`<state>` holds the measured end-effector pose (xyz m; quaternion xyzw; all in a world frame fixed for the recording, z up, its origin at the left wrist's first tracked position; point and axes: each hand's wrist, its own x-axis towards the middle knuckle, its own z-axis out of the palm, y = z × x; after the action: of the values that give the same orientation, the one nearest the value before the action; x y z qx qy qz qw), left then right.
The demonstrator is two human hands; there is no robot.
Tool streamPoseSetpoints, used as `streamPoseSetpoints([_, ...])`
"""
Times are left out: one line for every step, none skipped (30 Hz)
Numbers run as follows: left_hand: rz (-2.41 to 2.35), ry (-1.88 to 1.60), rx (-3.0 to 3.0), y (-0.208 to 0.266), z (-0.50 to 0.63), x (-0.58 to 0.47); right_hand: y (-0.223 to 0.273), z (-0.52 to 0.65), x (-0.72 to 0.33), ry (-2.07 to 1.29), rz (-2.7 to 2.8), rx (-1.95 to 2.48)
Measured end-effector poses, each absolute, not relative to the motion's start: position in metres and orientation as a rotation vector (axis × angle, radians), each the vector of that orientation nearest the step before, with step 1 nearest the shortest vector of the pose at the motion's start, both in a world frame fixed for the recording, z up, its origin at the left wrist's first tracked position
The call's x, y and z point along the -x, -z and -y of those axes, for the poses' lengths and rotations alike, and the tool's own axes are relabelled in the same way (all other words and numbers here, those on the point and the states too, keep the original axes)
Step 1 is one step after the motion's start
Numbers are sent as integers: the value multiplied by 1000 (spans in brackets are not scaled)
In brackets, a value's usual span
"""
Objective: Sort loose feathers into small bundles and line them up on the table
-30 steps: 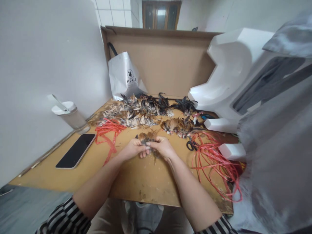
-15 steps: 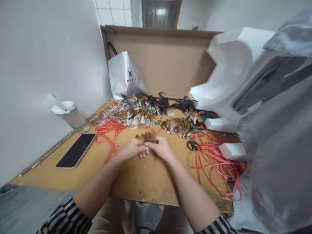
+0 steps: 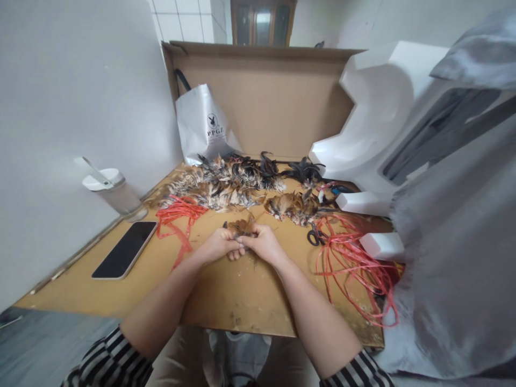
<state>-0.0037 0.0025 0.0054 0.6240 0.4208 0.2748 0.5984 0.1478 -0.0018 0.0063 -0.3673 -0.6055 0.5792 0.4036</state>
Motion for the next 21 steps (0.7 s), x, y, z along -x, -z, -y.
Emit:
streamPoseSetpoints([-975, -644, -1442, -5, -2, 4, -7, 1, -148, -1463, 1523, 933])
streamPoseSetpoints([-974, -652, -1438, -5, -2, 3, -7, 1, -149, -1459, 1516, 941])
streamPoseSetpoints([-970, -660, -1438, -5, -2, 3, -8, 1, -150, -1452, 1509, 950])
streamPoseSetpoints([-964, -664, -1441, -5, -1, 3, -9, 1, -151, -1443, 1503, 960])
streamPoseSetpoints([-960, -668, -1444, -6, -1, 3, -10, 1, -151, -1433, 1499, 972])
streamPoseSetpoints([-959, -671, -1447, -7, 0, 3, -11, 1, -152, -1426, 1497, 985])
streamPoseSetpoints([-959, -672, -1449, -7, 0, 3, -11, 1, -153, -1423, 1497, 998])
streamPoseSetpoints([-960, -671, -1451, -7, 1, 2, -12, 1, -153, -1427, 1500, 1004])
streamPoseSetpoints([-965, -668, -1450, -8, 1, 2, -12, 1, -154, -1437, 1507, 1004])
streamPoseSetpoints([-973, -664, -1449, -8, 1, 2, -12, 1, -154, -1452, 1515, 997])
streamPoseSetpoints([-981, -658, -1450, -7, 2, 1, -11, 1, -154, -1469, 1520, 984])
streamPoseSetpoints([-986, -653, -1453, -7, 2, 1, -10, 0, -153, -1487, 1522, 969])
streamPoseSetpoints([-991, -652, -1456, -7, 2, 1, -9, 0, -153, -1501, 1517, 957])
streamPoseSetpoints([-995, -655, -1454, -6, 2, 1, -8, 0, -152, -1505, 1500, 952])
streamPoseSetpoints([-999, -665, -1444, -6, 2, 1, -8, -1, -151, -1495, 1474, 956])
streamPoseSetpoints([-1003, -683, -1421, -6, 2, 1, -8, -1, -151, -1470, 1444, 964])
streamPoseSetpoints([-1007, -706, -1379, -7, 1, 2, -8, -2, -150, -1435, 1415, 973])
streamPoseSetpoints([-1005, -732, -1316, -7, 0, 3, -9, -2, -150, -1392, 1392, 976])
streamPoseSetpoints([-995, -762, -1237, -7, -1, 5, -10, -2, -149, -1343, 1381, 972])
streamPoseSetpoints([-977, -793, -1149, -7, -2, 6, -11, -1, -149, -1293, 1385, 966])
streamPoseSetpoints([-952, -826, -1060, -7, -4, 8, -12, 0, -148, -1237, 1407, 962])
